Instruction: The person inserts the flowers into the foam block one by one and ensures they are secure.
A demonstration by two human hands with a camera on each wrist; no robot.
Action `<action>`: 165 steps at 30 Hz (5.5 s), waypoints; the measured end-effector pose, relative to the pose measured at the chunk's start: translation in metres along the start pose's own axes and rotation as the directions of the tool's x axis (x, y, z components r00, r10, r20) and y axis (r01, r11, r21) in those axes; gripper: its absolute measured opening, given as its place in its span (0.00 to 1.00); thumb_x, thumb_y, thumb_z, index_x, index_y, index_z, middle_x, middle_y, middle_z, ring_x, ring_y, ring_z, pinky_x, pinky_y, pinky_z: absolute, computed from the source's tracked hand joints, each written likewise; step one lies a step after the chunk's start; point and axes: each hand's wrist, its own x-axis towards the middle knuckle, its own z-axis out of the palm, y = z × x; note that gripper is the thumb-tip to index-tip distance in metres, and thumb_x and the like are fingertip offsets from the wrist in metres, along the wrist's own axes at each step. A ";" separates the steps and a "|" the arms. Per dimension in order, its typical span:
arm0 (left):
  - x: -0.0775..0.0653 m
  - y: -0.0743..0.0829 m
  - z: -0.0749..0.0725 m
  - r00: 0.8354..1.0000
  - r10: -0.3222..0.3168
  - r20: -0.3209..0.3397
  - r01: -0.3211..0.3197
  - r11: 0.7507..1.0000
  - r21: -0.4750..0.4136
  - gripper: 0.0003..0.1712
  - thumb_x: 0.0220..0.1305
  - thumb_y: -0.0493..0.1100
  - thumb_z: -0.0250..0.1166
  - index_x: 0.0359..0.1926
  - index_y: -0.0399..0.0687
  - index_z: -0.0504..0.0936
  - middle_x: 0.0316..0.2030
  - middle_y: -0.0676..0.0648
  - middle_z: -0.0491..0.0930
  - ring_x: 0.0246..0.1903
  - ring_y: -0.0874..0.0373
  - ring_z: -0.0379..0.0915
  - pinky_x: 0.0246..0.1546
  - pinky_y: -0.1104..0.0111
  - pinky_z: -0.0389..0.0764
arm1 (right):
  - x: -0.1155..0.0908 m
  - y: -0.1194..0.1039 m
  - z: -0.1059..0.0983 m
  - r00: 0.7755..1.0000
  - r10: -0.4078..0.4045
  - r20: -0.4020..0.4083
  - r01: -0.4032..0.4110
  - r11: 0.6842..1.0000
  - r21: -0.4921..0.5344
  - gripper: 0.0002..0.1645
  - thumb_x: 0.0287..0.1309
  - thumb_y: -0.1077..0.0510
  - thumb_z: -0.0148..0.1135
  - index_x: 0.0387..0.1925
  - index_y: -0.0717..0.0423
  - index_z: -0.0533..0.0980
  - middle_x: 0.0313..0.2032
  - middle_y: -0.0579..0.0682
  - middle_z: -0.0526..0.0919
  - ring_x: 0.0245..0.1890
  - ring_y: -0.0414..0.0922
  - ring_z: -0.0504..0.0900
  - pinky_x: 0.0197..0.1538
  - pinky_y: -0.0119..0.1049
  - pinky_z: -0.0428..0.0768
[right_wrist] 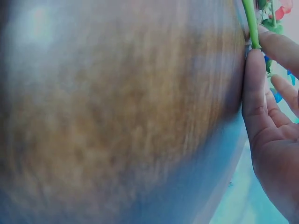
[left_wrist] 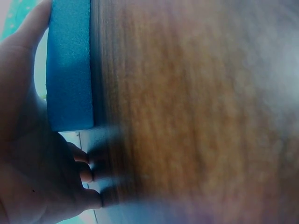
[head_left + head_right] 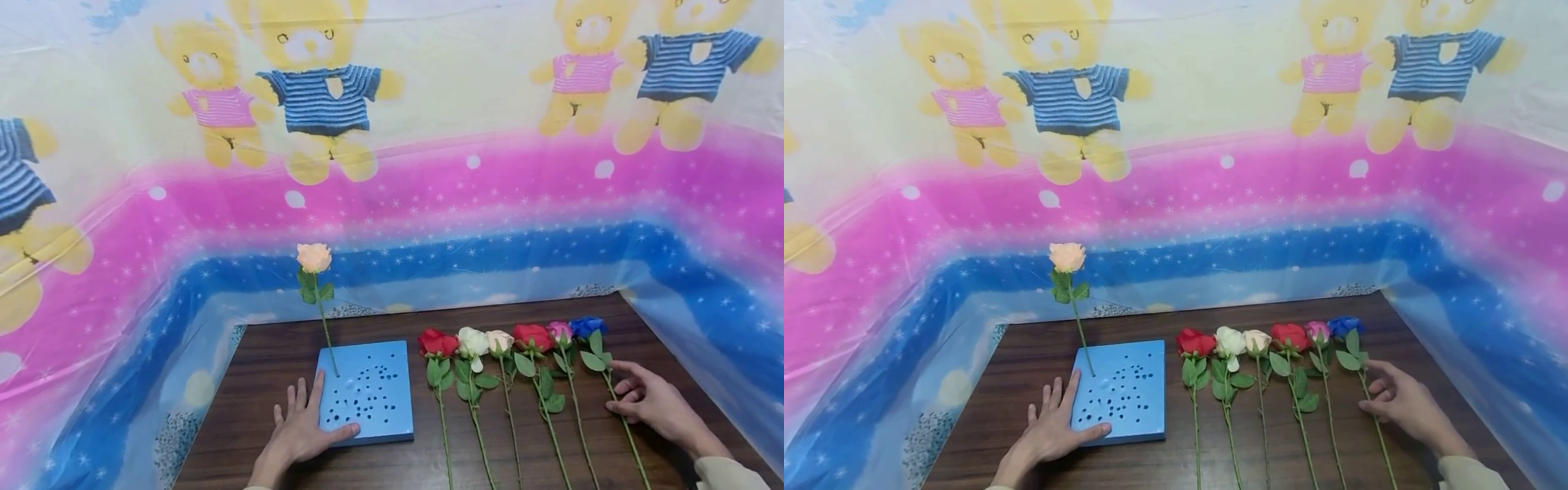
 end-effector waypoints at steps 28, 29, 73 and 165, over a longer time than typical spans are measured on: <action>0.001 0.001 -0.002 1.000 -0.011 0.001 0.011 1.000 -0.008 0.81 0.57 0.84 0.73 0.93 0.53 0.38 0.86 0.20 0.33 0.84 0.19 0.22 0.74 0.18 0.28 | -0.006 -0.013 -0.007 0.990 0.122 0.064 -0.133 0.969 0.207 0.49 0.77 0.64 0.67 0.87 0.65 0.52 0.50 0.57 0.89 0.43 0.52 0.90 0.40 0.50 0.90; 0.001 0.001 -0.002 1.000 -0.012 0.001 0.012 1.000 -0.008 0.81 0.57 0.84 0.73 0.93 0.53 0.38 0.86 0.20 0.33 0.84 0.19 0.22 0.74 0.18 0.28 | -0.008 -0.013 -0.008 0.991 0.116 0.069 -0.129 0.964 0.234 0.49 0.78 0.64 0.67 0.87 0.65 0.51 0.51 0.57 0.89 0.44 0.52 0.90 0.41 0.50 0.91; -0.001 0.000 0.000 1.000 -0.006 0.004 0.006 1.000 -0.011 0.81 0.58 0.83 0.73 0.93 0.53 0.38 0.85 0.19 0.33 0.84 0.18 0.23 0.73 0.17 0.28 | -0.015 -0.040 -0.003 0.921 -0.387 0.041 0.286 0.746 0.601 0.41 0.86 0.70 0.51 0.86 0.37 0.51 0.49 0.57 0.79 0.50 0.55 0.90 0.43 0.76 0.86; -0.005 -0.001 -0.001 1.000 0.003 -0.028 -0.004 0.999 -0.033 0.81 0.57 0.84 0.74 0.93 0.54 0.39 0.87 0.22 0.34 0.85 0.20 0.25 0.75 0.18 0.29 | 0.072 -0.266 0.069 0.852 -0.523 0.031 0.460 0.775 0.433 0.43 0.84 0.68 0.58 0.85 0.37 0.53 0.54 0.74 0.74 0.50 0.60 0.91 0.44 0.67 0.91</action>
